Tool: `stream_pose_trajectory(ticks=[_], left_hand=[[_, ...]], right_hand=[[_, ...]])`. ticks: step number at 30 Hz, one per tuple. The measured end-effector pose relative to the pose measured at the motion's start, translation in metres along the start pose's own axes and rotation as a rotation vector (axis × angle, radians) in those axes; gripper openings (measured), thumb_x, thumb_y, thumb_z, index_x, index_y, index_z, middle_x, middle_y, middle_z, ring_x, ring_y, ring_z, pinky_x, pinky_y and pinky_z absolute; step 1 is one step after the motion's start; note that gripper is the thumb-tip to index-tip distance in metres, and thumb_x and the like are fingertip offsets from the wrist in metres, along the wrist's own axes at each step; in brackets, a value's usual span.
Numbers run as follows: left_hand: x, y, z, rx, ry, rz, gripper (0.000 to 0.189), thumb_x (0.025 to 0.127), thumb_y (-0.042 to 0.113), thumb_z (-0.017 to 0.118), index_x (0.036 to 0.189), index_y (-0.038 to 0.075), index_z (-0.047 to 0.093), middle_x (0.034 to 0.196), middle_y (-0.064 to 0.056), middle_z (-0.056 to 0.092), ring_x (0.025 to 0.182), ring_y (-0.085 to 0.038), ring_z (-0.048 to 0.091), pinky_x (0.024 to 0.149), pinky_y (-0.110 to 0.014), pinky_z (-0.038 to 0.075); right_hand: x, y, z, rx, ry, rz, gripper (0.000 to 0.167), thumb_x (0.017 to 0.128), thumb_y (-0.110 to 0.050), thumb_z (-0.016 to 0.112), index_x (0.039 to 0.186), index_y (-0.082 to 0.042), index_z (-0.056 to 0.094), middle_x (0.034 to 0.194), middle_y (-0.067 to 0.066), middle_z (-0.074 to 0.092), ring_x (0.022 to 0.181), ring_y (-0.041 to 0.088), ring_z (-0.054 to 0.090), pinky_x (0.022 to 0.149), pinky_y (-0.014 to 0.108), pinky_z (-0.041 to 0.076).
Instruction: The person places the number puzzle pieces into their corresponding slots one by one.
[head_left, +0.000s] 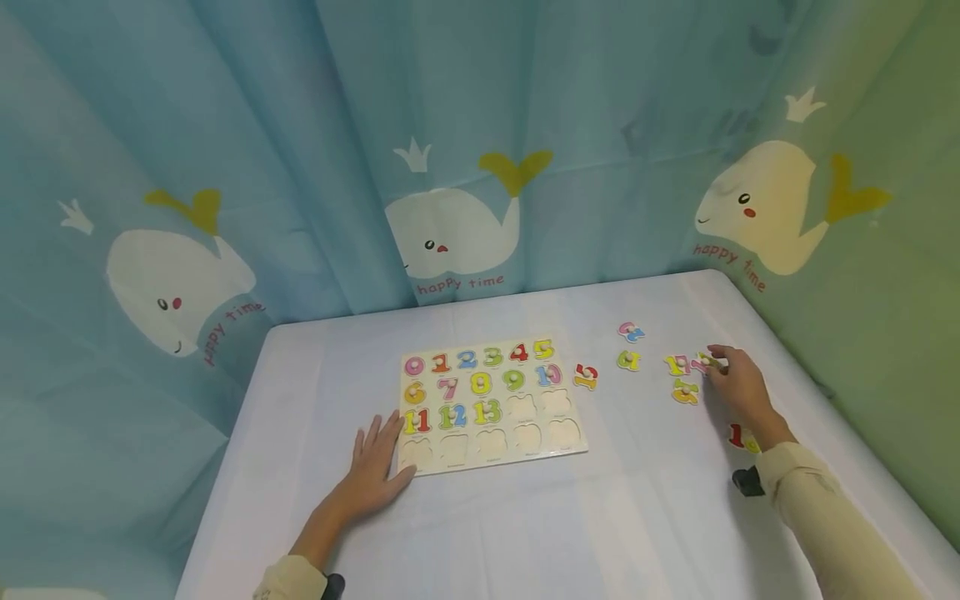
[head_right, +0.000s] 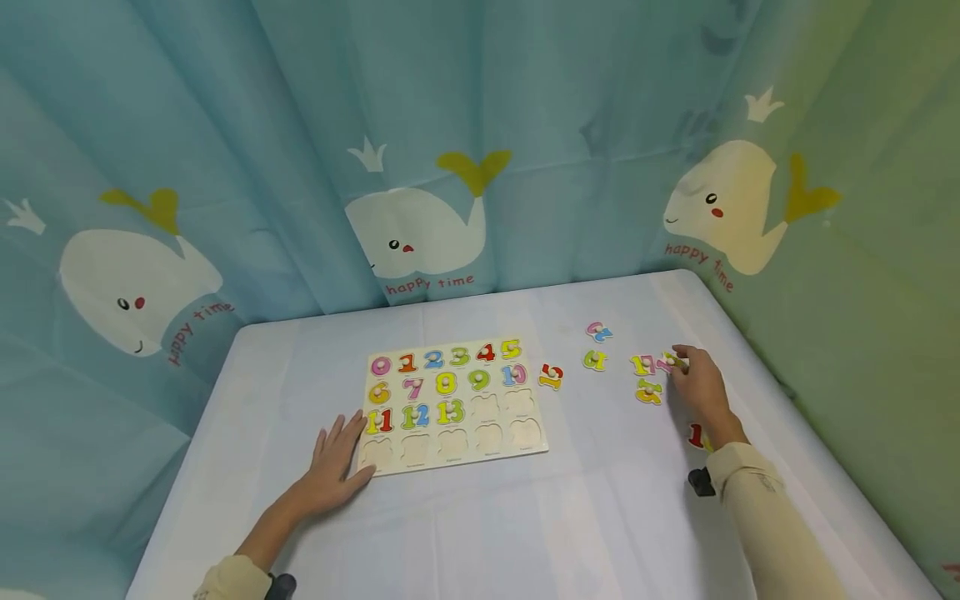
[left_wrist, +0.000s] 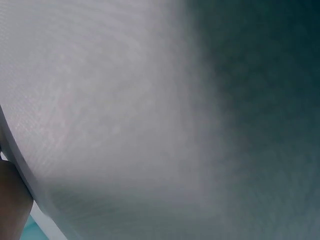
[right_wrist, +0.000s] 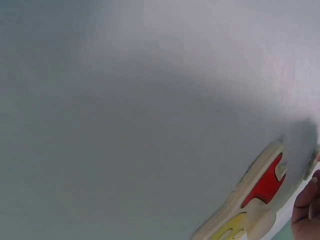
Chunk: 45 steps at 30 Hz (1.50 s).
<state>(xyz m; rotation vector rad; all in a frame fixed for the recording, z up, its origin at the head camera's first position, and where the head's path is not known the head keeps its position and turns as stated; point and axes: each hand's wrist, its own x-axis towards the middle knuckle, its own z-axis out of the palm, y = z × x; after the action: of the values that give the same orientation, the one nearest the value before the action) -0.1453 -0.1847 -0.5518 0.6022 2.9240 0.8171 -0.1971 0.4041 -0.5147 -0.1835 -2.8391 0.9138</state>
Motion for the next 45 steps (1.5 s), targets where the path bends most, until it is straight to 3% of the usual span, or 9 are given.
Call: stream_pose_trajectory(ticks=[5, 9, 15, 23, 31, 36, 45], left_hand=[[0.001, 0.000, 0.003, 0.013, 0.001, 0.019, 0.076, 0.087, 0.034, 0.057, 0.146, -0.001, 0.026, 0.153, -0.017, 0.019, 0.140, -0.039, 0.004, 0.106, -0.059, -0.003], [0.002, -0.001, 0.004, 0.026, 0.014, 0.039, 0.075, 0.087, 0.035, 0.057, 0.145, -0.001, 0.027, 0.153, -0.018, 0.021, 0.139, -0.041, 0.007, 0.106, -0.060, -0.001], [0.002, -0.001, 0.002, 0.022, 0.025, 0.022, 0.075, 0.086, 0.034, 0.058, 0.145, -0.001, 0.028, 0.152, -0.017, 0.021, 0.139, -0.041, 0.007, 0.106, -0.060, -0.001], [0.001, -0.002, 0.002, 0.021, 0.018, 0.016, 0.076, 0.085, 0.034, 0.058, 0.145, -0.001, 0.028, 0.153, -0.017, 0.021, 0.139, -0.041, 0.008, 0.106, -0.060, -0.002], [0.001, -0.001, 0.002, 0.018, 0.026, 0.019, 0.076, 0.085, 0.035, 0.058, 0.145, -0.001, 0.029, 0.152, -0.017, 0.022, 0.139, -0.041, 0.008, 0.106, -0.060, -0.001], [0.001, -0.002, 0.004, 0.027, 0.026, 0.012, 0.075, 0.086, 0.035, 0.058, 0.145, 0.000, 0.028, 0.153, -0.016, 0.022, 0.139, -0.040, 0.008, 0.106, -0.059, -0.002], [0.001, -0.003, 0.003, 0.018, 0.025, 0.010, 0.076, 0.085, 0.035, 0.058, 0.145, -0.001, 0.028, 0.153, -0.016, 0.021, 0.139, -0.040, 0.007, 0.107, -0.058, -0.003]], right_hand=[[0.004, 0.005, 0.000, -0.031, 0.002, -0.040, 0.032, 0.092, -0.002, 0.054, 0.122, 0.011, 0.050, 0.111, 0.030, 0.052, 0.098, 0.043, 0.050, 0.080, 0.056, 0.040], [0.003, 0.003, 0.001, -0.046, 0.061, -0.042, 0.033, 0.092, -0.003, 0.055, 0.120, 0.012, 0.050, 0.103, 0.029, 0.053, 0.091, 0.042, 0.052, 0.073, 0.052, 0.042], [0.007, -0.020, 0.014, -0.002, 0.129, -0.066, 0.037, 0.091, -0.007, 0.056, 0.123, 0.011, 0.049, 0.096, 0.024, 0.053, 0.085, 0.036, 0.051, 0.068, 0.043, 0.041], [0.002, -0.087, 0.059, 0.013, -0.029, -0.233, 0.035, 0.090, -0.008, 0.061, 0.122, 0.004, 0.053, 0.095, 0.016, 0.058, 0.081, 0.027, 0.054, 0.068, 0.039, 0.045], [-0.019, -0.153, 0.111, 0.033, -0.207, -0.307, 0.039, 0.084, -0.009, 0.068, 0.120, -0.001, 0.056, 0.085, 0.003, 0.058, 0.074, 0.017, 0.053, 0.064, 0.031, 0.046], [-0.029, -0.176, 0.137, 0.062, -0.296, -0.312, 0.042, 0.086, -0.012, 0.067, 0.125, -0.006, 0.054, 0.082, -0.004, 0.056, 0.072, 0.012, 0.051, 0.066, 0.029, 0.045], [-0.034, -0.201, 0.161, 0.114, -0.312, -0.330, 0.040, 0.085, -0.010, 0.068, 0.123, -0.005, 0.056, 0.084, -0.004, 0.056, 0.076, 0.011, 0.052, 0.071, 0.030, 0.047]])
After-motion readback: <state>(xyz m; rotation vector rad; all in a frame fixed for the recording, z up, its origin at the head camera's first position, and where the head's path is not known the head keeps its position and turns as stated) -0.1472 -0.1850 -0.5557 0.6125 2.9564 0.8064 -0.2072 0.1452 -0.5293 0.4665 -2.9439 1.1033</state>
